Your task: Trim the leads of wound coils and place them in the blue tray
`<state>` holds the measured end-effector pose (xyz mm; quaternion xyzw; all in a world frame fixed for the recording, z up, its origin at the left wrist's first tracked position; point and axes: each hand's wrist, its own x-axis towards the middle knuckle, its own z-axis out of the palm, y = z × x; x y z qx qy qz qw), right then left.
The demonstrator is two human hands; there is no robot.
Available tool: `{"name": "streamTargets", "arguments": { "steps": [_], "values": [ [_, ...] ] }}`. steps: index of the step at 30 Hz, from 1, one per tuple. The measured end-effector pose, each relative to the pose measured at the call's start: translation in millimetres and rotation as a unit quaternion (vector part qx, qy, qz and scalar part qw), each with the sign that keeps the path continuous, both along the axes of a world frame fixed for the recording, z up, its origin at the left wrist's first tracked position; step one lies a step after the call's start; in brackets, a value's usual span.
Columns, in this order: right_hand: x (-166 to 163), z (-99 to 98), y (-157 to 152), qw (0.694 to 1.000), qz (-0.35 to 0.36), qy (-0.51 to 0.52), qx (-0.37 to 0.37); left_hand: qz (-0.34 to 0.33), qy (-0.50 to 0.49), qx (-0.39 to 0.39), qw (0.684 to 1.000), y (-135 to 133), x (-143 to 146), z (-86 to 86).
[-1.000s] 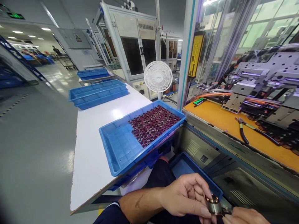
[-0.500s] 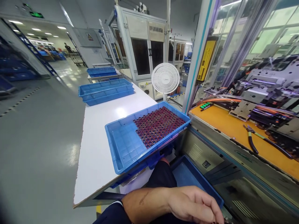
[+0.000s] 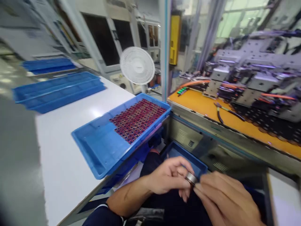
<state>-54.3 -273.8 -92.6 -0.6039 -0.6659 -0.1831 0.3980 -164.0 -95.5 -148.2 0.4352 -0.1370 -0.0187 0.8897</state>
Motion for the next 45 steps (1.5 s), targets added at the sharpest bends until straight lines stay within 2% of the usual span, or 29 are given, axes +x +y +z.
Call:
{"name": "streamTargets", "arguments": {
  "steps": [1,4,8,11,13,15,17,19,20,24,27,29,31,32,34,36,37,38,39,41,43,45],
  "values": [
    [-4,7.1,6,1.0,0.002,-0.021,-0.019,0.037,-0.005,0.006,0.999,-1,-1,3.3],
    [-12,14.8,22,0.998,-0.021,0.065,-0.017,0.147,-0.068,0.035,0.986,-4,-1,9.3],
    [-14,5.2,29,0.982,-0.043,0.181,0.028,0.259,-0.16,0.098,0.947,-8,4,13.4],
    [-18,0.3,28,0.969,-0.075,0.231,0.046,0.32,-0.165,0.146,0.921,-9,9,14.6],
    [-20,-1.1,27,0.949,-0.077,0.304,0.038,0.339,-0.168,0.177,0.909,-8,11,14.3],
    [-20,-3.3,25,0.902,-0.039,0.431,-0.002,0.349,-0.178,0.207,0.897,-6,12,13.2],
    [-19,-7.3,24,0.828,0.022,0.557,-0.053,0.347,-0.185,0.224,0.892,-3,13,11.5],
    [-17,-12.1,23,0.762,0.068,0.638,-0.084,0.334,-0.181,0.214,0.9,-2,13,9.8],
    [-15,-14.2,23,0.74,0.084,0.66,-0.092,0.326,-0.179,0.2,0.907,-2,14,9.1],
    [-12,-18.9,26,0.685,0.12,0.71,-0.108,0.296,-0.179,0.152,0.926,-2,16,8.8],
    [-12,-22.4,29,0.665,0.176,0.718,-0.108,0.281,-0.182,0.148,0.931,-2,16,9.7],
    [-14,-26.7,31,0.667,0.209,0.709,-0.098,0.272,-0.189,0.149,0.932,-1,16,9.4],
    [-16,-31.1,32,0.689,0.204,0.692,-0.066,0.264,-0.188,0.142,0.935,0,18,7.4],
    [-17,-32.6,33,0.719,0.184,0.669,-0.041,0.264,-0.179,0.128,0.939,1,21,5.6],
    [-17,-33.4,35,0.82,0.12,0.559,0.012,0.276,-0.114,0.071,0.952,3,28,0.5],
    [-13,-32.1,37,0.923,0.035,0.378,0.06,0.309,0.009,-0.003,0.951,6,34,-6.2],
    [-10,-31.5,37,0.958,-0.016,0.276,0.082,0.34,0.069,-0.017,0.938,7,36,-9.3],
    [-6,-31.4,37,0.976,-0.068,0.178,0.101,0.38,0.107,0.0,0.919,8,36,-11.8],
    [-2,-32.2,37,0.982,-0.113,0.093,0.116,0.424,0.113,0.05,0.897,8,34,-13.0],
    [7,-36.2,36,0.976,-0.17,-0.03,0.132,0.494,0.017,0.223,0.84,6,25,-10.8],
    [14,-42.1,35,0.971,-0.175,-0.094,0.134,0.495,-0.124,0.376,0.773,1,14,-2.2],
    [18,-47.2,33,0.971,-0.157,-0.124,0.135,0.476,-0.202,0.445,0.731,-5,6,9.8]
  ]
}}
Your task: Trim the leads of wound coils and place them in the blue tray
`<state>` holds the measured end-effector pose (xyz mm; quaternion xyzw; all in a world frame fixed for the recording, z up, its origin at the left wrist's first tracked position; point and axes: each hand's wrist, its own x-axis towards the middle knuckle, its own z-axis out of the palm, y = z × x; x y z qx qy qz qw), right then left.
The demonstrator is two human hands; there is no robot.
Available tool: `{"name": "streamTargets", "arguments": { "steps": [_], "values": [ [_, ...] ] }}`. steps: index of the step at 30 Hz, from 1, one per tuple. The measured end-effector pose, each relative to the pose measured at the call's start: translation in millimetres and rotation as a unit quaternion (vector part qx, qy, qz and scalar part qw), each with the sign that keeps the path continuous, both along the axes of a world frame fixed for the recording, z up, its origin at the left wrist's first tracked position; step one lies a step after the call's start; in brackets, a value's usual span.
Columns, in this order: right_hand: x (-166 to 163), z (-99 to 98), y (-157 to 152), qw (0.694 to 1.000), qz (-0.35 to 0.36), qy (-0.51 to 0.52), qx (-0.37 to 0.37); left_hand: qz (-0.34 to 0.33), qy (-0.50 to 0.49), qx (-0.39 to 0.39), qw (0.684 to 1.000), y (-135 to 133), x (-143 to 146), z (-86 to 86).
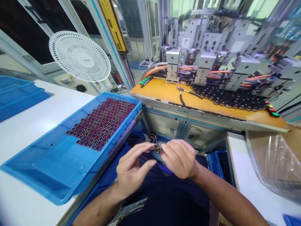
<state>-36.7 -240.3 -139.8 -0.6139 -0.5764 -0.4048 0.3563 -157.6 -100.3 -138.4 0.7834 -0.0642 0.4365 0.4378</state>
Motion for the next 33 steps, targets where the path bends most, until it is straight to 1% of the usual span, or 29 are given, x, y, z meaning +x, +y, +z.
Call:
{"name": "streamTargets", "arguments": {
  "steps": [1,3,5,7,8,10,13,15,17,20,22,23,25,29,31,33],
  "values": [
    [1,-1.7,0,1.0,0.006,-0.015,-0.004,-0.003,-0.004,0.023,1.0,-2,-2,5.8],
    [0,-3.2,-1,0.999,0.02,-0.04,-0.009,-0.001,0.002,0.035,0.999,-4,-1,14.7],
    [-2,-3.0,-1,0.998,0.033,-0.059,-0.011,-0.001,0.021,0.028,0.999,-3,2,19.0],
    [-5,-1.6,-1,0.998,0.037,-0.059,-0.012,-0.014,0.049,0.011,0.999,0,4,19.7],
    [-7,-0.3,-2,0.998,0.039,-0.038,-0.016,-0.023,0.06,0.004,0.998,2,4,19.3],
    [-12,3.7,-2,0.997,0.056,0.046,-0.03,-0.036,0.07,0.004,0.997,5,4,18.0],
    [-20,13.0,-3,0.977,0.101,0.184,-0.037,-0.03,0.062,0.034,0.997,7,3,16.4],
    [-25,19.4,-3,0.962,0.137,0.233,-0.03,-0.038,0.056,0.042,0.997,7,2,15.6],
    [-27,24.2,-3,0.946,0.167,0.278,-0.014,-0.064,0.058,0.01,0.996,7,2,14.8],
    [-27,27.2,-5,0.922,0.177,0.344,0.006,-0.123,0.08,-0.105,0.984,7,3,12.7],
    [-26,26.2,-6,0.915,0.173,0.363,0.004,-0.149,0.097,-0.165,0.97,7,3,11.1],
    [-25,25.1,-7,0.916,0.172,0.362,-0.002,-0.152,0.098,-0.176,0.968,7,4,10.4],
    [-24,22.7,-7,0.927,0.17,0.333,-0.024,-0.133,0.091,-0.162,0.974,6,5,9.5],
    [-26,21.6,-5,0.96,0.147,0.233,-0.053,-0.075,0.06,-0.058,0.994,5,6,10.2],
    [-27,22.4,-4,0.96,0.15,0.233,-0.045,-0.07,0.051,-0.028,0.996,5,6,11.1],
    [-29,22.9,-2,0.947,0.158,0.278,-0.017,-0.085,0.061,-0.048,0.993,5,5,11.7]
  ]
}}
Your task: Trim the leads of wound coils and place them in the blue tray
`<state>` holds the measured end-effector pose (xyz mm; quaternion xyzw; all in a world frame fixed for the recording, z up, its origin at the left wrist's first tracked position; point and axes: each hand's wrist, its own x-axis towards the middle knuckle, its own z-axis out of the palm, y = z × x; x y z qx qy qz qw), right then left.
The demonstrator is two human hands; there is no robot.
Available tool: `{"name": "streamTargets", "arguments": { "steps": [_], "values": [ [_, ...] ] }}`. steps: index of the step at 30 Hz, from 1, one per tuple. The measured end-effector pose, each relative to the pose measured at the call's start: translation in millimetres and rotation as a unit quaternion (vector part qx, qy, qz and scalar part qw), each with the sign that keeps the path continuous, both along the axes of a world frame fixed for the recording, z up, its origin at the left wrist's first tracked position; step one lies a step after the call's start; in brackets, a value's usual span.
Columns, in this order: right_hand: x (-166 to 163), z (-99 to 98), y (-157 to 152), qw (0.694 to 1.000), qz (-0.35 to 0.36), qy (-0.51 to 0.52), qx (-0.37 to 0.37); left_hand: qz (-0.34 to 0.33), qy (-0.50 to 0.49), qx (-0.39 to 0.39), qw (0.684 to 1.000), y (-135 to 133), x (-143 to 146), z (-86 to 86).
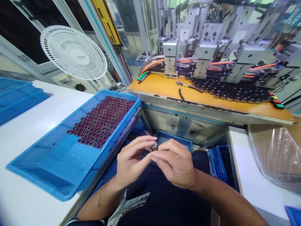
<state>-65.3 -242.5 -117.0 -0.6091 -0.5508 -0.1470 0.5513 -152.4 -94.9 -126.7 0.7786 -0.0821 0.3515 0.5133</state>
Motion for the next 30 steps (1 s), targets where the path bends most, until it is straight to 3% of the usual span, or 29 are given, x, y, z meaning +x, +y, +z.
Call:
{"name": "streamTargets", "arguments": {
  "steps": [4,6,9,11,12,14,15,17,19,22,25,27,28,29,30],
  "values": [
    [-1,-1.8,4,0.995,-0.006,0.098,0.017,-0.06,0.031,-0.1,0.993,2,-2,-0.3],
    [2,-4.4,2,0.991,0.006,0.135,0.004,-0.07,0.024,-0.114,0.991,4,-2,-0.7],
    [13,-7.0,-9,0.97,0.012,0.241,-0.037,-0.041,0.009,-0.069,0.997,9,-4,-0.1],
    [25,-2.4,-19,0.96,-0.019,0.272,-0.06,-0.016,0.006,-0.019,1.0,13,-6,2.2],
    [30,2.9,-23,0.969,-0.056,0.234,-0.06,-0.011,0.007,0.005,1.0,15,-7,4.0],
    [39,18.4,-28,0.989,-0.135,0.007,-0.063,-0.013,0.013,0.051,0.999,17,-9,8.7],
    [41,27.2,-28,0.976,-0.144,-0.142,-0.077,-0.017,0.017,0.072,0.997,18,-9,11.4],
    [44,42.2,-24,0.917,-0.09,-0.372,-0.114,-0.018,0.024,0.106,0.994,17,-10,16.1],
    [44,49.4,-17,0.877,-0.022,-0.455,-0.152,-0.015,0.023,0.117,0.993,15,-12,19.3],
    [38,47.5,-9,0.898,0.019,-0.391,-0.199,-0.021,0.022,0.099,0.995,14,-14,20.2],
    [35,47.3,-5,0.943,0.127,-0.135,-0.276,-0.037,0.017,0.082,0.996,16,-17,18.1],
    [47,54.0,0,0.929,0.187,0.031,-0.318,-0.044,0.008,0.074,0.996,19,-18,16.1],
    [60,58.6,5,0.929,0.169,0.064,-0.323,-0.045,0.002,0.07,0.997,20,-19,15.1],
    [77,63.0,11,0.939,0.101,0.056,-0.323,-0.045,-0.002,0.065,0.997,20,-19,14.1],
    [97,66.6,19,0.957,-0.02,0.002,-0.29,-0.042,-0.007,0.057,0.997,21,-19,13.1]
  ]
}}
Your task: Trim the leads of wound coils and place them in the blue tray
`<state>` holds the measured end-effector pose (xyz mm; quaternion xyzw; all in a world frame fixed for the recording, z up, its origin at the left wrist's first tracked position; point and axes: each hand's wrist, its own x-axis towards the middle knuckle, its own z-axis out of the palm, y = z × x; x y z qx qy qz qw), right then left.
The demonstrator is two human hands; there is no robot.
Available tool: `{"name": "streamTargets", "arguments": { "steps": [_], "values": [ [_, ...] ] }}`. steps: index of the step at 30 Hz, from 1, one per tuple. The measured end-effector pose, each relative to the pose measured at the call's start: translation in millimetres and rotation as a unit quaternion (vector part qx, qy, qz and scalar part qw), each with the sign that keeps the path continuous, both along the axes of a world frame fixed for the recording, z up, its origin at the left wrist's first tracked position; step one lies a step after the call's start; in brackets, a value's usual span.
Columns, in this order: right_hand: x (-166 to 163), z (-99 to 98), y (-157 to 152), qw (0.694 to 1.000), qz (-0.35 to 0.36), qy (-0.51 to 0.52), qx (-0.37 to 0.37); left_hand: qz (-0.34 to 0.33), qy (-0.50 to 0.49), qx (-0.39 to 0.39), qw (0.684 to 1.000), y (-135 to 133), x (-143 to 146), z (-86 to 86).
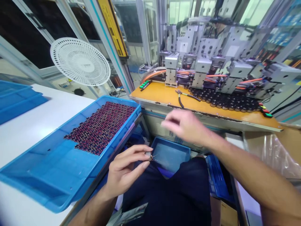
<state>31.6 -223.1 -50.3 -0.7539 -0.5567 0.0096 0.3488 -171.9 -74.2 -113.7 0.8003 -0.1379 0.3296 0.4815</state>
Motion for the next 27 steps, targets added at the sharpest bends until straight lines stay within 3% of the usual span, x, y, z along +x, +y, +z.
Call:
{"name": "streamTargets", "arguments": {
  "steps": [1,2,6,11,16,20,22,23,25,27],
  "values": [
    [22,2.2,9,0.984,-0.132,-0.116,-0.018,0.005,-0.003,-0.007,1.0,0,0,-0.9],
    [45,2.7,18,0.949,-0.23,-0.197,-0.09,0.01,-0.005,-0.014,1.0,0,0,-1.8],
    [111,-9.8,49,0.909,-0.284,-0.209,-0.22,0.039,-0.01,-0.034,0.999,1,-1,-3.9],
    [118,-24.4,58,0.875,-0.316,-0.22,-0.293,0.077,-0.008,-0.076,0.994,8,-7,-5.2],
    [105,-29.9,29,0.896,-0.235,-0.248,-0.283,0.089,-0.01,-0.116,0.989,13,-9,-7.9],
    [57,-59.0,-10,0.921,-0.149,-0.293,-0.207,0.088,-0.017,-0.14,0.986,16,-8,-10.2],
    [17,-80.3,-29,0.976,-0.05,-0.209,-0.025,0.087,-0.015,-0.146,0.985,18,-7,-11.4],
    [-6,-90.2,-37,0.991,-0.01,-0.132,0.008,0.085,-0.013,-0.147,0.985,19,-7,-12.0],
    [-49,-105.3,-50,0.997,0.044,0.039,0.043,0.083,-0.009,-0.142,0.986,20,-6,-12.8],
    [-84,-112.1,-59,0.971,0.097,0.214,0.047,0.086,-0.005,-0.127,0.988,20,-4,-12.8]
  ]
}}
